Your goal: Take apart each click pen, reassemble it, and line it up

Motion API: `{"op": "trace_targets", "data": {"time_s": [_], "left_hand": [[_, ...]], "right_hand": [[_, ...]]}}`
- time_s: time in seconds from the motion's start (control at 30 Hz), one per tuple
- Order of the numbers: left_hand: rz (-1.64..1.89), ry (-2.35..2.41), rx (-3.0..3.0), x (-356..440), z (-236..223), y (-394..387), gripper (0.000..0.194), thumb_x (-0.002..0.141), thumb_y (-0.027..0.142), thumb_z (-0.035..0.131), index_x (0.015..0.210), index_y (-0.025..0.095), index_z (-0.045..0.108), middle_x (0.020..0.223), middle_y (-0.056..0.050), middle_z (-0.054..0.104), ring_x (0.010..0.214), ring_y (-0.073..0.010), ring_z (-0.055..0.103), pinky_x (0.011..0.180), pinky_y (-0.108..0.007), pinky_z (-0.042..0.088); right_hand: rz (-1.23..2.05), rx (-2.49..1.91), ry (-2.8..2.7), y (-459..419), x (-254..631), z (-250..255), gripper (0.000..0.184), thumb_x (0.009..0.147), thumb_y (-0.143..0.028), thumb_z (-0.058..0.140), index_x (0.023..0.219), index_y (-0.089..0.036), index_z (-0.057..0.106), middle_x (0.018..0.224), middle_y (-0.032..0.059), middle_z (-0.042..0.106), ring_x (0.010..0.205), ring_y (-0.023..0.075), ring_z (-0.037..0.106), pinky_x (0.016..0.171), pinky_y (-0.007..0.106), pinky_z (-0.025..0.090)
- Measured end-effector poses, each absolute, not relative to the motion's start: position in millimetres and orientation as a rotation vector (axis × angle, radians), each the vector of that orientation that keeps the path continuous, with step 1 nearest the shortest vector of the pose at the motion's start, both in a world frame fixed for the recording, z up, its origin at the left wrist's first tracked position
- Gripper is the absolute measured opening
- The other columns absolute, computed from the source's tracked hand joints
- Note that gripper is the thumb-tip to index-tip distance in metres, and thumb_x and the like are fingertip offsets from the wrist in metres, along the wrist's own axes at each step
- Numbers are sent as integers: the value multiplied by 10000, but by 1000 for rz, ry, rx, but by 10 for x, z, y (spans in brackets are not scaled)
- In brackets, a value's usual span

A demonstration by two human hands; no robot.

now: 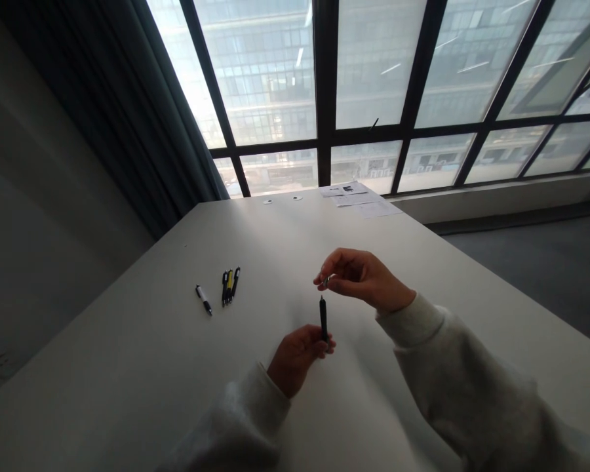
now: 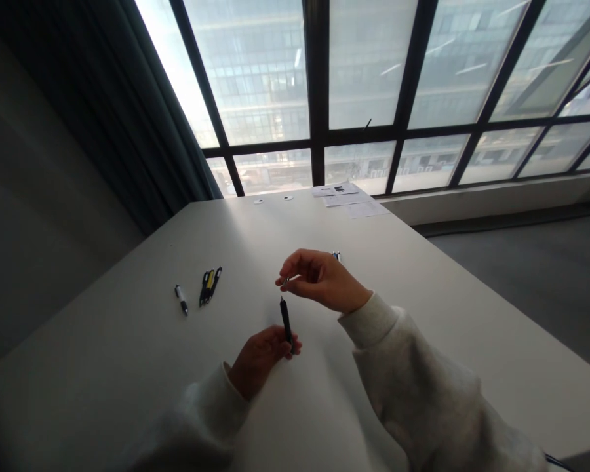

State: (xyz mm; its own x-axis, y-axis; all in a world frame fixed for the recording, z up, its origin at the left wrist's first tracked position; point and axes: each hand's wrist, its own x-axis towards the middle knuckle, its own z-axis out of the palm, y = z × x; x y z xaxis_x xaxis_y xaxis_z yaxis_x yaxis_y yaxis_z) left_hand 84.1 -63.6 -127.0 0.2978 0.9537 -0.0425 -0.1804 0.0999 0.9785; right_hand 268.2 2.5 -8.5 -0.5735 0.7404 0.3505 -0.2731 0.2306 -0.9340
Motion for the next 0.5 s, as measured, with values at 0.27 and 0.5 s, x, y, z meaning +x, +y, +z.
{"op": "trace_targets", "data": {"time_s": [0.27,0.5], "left_hand": [[1039,924,1141,833,-1236,-621,372,698,440,776,858,122,669,807,-104,725,714,-186,640,660,-316,455],[1020,919,1140,826,-1233,-622,360,705,422,776,873,119,677,824,-105,729,722,-179,645,658,-301,458]], "right_hand": [[1509,-457,-1774,41,2702,-76,206,779,-243,747,910,-142,625,877,69,713,886,190,690,829,364,549],[1517,-483,-1782,47,2699,-91,198,780,-235,741,902,-144,615,863,66,704,822,163,676,796,341,551]]}}
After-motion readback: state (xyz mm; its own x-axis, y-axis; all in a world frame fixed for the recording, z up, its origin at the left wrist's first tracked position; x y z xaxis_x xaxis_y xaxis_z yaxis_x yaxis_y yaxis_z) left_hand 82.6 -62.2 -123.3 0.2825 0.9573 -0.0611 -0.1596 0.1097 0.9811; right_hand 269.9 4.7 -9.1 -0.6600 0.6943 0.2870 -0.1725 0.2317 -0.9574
